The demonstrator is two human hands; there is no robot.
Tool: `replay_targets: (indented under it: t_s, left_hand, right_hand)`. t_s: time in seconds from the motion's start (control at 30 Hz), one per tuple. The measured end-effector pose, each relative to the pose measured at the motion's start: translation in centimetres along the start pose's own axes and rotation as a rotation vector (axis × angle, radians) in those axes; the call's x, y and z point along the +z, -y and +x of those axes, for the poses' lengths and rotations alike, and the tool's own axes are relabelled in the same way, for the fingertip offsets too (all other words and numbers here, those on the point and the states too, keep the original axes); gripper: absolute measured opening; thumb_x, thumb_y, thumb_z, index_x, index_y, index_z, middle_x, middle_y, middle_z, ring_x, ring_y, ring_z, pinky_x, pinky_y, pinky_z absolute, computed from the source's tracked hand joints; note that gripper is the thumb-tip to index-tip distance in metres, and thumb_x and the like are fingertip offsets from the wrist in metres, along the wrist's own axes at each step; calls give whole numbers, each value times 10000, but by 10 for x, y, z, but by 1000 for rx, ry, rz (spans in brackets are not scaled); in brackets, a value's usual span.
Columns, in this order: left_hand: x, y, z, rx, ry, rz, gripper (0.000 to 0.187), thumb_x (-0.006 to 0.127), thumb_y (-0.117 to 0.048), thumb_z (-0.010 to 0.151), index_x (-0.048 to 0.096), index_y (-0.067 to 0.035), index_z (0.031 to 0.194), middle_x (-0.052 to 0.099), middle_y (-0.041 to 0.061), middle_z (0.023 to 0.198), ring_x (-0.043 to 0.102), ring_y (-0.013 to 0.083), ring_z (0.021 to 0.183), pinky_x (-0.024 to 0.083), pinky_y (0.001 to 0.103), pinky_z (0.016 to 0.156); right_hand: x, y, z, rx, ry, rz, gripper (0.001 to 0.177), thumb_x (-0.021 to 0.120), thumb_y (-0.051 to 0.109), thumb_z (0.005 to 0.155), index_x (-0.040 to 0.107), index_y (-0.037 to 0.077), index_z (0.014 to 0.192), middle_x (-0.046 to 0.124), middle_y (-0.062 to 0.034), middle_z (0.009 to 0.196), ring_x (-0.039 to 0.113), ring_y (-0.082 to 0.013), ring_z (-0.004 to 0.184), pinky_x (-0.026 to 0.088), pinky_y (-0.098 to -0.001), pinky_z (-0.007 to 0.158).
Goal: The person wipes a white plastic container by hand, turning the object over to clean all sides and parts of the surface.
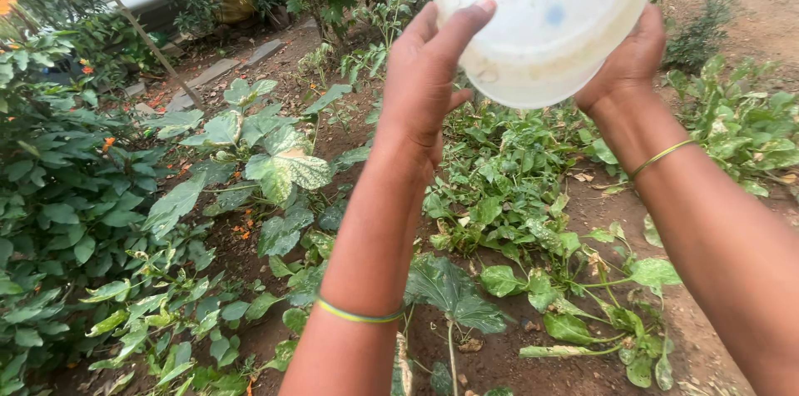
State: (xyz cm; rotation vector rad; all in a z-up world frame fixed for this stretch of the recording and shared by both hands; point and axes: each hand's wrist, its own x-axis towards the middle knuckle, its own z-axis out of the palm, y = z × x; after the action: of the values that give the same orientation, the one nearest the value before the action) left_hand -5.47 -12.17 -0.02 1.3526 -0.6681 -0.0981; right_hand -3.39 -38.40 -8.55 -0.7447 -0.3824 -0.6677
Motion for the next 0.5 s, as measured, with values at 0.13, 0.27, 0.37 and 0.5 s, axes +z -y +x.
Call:
replay_targets:
  t_s: [0.13, 0.27, 0.37, 0.5]
  left_hand:
    - [-18, -13, -1, -18, -108, 232, 674, 696, -434, 755, 661, -16, 1282, 774, 179, 1076, 740, 287, 953, 599, 448, 770]
    - [-37, -29, -8, 67, -153, 497, 531, 683, -404, 804, 728, -34, 1184, 800, 84, 961, 800, 160, 814, 640, 299, 708]
    - [-48, -46, -19, 69, -125, 549, 503, 702, -411, 864, 735, -40, 1202, 769, 107, 996, 814, 196, 799, 652, 341, 702]
    - [-45, -69, -38, 199, -234, 940, 474, 755, -430, 881, 738, -40, 1150, 640, 160, 1091, 680, 257, 974, 551, 403, 844]
  right_hand:
    - [23, -17, -5, -17, -6, -45, 582, 352, 386, 1002, 594, 31, 1394, 668, -182, 1408, 652, -327, 1335, 585, -477, 1122]
    - [44, -33, -8, 20, 17, -16, 575, 361, 405, 1016, 577, 34, 1399, 659, -181, 1416, 649, -329, 1330, 586, -476, 1133]
    - [57, -43, -13, 55, 69, 82, 589, 368, 434, 1032, 546, 42, 1434, 623, -166, 1440, 623, -332, 1346, 553, -488, 1163]
    - [66, -54, -21, 114, 120, 143, 601, 404, 447, 1028, 507, 49, 1466, 604, -165, 1466, 606, -338, 1372, 530, -507, 1193]
